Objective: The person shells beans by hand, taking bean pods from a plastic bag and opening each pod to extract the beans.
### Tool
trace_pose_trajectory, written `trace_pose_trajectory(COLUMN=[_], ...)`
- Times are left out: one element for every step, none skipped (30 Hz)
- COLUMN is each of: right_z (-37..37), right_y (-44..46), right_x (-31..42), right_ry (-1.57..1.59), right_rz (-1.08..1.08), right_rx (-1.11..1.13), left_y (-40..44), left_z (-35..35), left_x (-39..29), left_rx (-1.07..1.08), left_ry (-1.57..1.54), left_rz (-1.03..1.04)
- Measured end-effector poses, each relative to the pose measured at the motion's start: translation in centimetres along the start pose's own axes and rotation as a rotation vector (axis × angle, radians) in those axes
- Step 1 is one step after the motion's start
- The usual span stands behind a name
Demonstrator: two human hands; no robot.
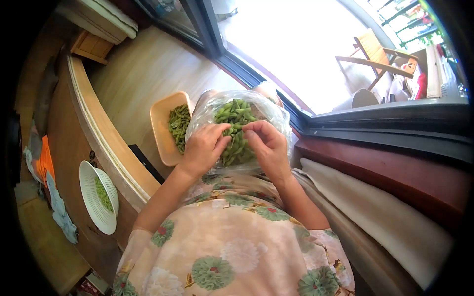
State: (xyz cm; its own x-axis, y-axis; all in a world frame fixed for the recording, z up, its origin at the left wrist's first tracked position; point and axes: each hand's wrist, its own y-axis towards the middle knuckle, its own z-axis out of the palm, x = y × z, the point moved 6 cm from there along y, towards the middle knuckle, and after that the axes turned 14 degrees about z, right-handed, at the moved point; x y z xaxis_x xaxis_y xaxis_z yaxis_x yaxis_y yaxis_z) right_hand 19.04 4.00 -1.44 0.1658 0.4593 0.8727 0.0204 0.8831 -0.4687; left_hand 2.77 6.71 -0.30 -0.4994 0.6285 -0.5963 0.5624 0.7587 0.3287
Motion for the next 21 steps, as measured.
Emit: trace_pose_trajectory(right_z=[0.0,0.0,-0.1,-0.1,-0.1,-0.1,-0.1,0.0,0.0,0.0,0.1,0.1,0.2,0.3,0.4,0.7,1.0,1.4,1.8,2.3,2.7], right_y=[0.0,0.0,0.0,0.0,0.0,0.0,0.0,0.0,0.0,0.0,0.0,0.0,0.0,0.0,0.0,0.0,0.1,0.1,0.0,-0.1,-0.4], right_x=[0.0,-0.1,-0.1,-0.1,-0.1,-0.1,-0.1,-0.1,0.0,0.0,0.0,0.1,0.1,0.2,0.2,0.1,-0.1,-0.2,-0.2,-0.2,-0.1], right_ry=[-0.008,-0.016,-0.023,-0.032,-0.042,-0.053,-0.040,-0.027,-0.015,-0.017,-0.019,-0.022,-0.032,-0.042,-0.052,-0.053,-0.053,-0.054,-0.062,-0.071,-0.081], right_rz=[0.003,0.005,0.008,0.007,0.005,0.004,0.006,0.009,0.011,0.008,0.006,0.003,0.005,0.006,0.007,0.000,-0.008,-0.016,-0.019,-0.022,-0.023], right_rx=[-0.001,-0.002,-0.004,-0.002,0.001,0.004,0.010,0.016,0.021,0.022,0.022,0.022,0.029,0.038,0.046,0.069,0.093,0.116,0.139,0.160,0.179], left_y=[0.0,-0.1,-0.1,-0.2,-0.2,-0.3,-0.3,-0.3,-0.3,-0.3,-0.4,-0.4,-0.5,-0.7,-1.0,-1.4,-1.4,-1.3,-1.3,-1.4,-1.5], left_z=[0.2,0.4,0.6,0.7,0.8,0.8,0.7,0.5,0.3,-0.1,-0.7,-1.3,-1.9,-2.6,-3.0,-2.7,-2.8,-3.0,-3.1,-3.0,-2.8], left_x=[0.2,0.5,0.7,1.0,1.4,1.7,1.9,2.0,2.0,2.1,2.1,2.1,2.3,2.4,2.8,3.3,3.2,2.8,2.5,2.4,2.2], left_rx=[0.012,0.024,0.036,0.026,0.015,0.003,-0.003,-0.008,-0.013,-0.016,-0.019,-0.021,-0.057,-0.093,-0.129,-0.201,-0.218,-0.233,-0.247,-0.262,-0.275], left_ry=[0.035,0.070,0.105,0.081,0.057,0.033,0.002,-0.030,-0.061,-0.109,-0.158,-0.206,-0.285,-0.363,-0.440,-0.686,-0.762,-0.839,-0.916,-0.947,-0.979], left_rz=[-0.029,-0.058,-0.087,-0.075,-0.064,-0.054,-0.068,-0.083,-0.098,-0.150,-0.203,-0.255,-0.318,-0.381,-0.443,-0.485,-0.512,-0.538,-0.564,-0.573,-0.582])
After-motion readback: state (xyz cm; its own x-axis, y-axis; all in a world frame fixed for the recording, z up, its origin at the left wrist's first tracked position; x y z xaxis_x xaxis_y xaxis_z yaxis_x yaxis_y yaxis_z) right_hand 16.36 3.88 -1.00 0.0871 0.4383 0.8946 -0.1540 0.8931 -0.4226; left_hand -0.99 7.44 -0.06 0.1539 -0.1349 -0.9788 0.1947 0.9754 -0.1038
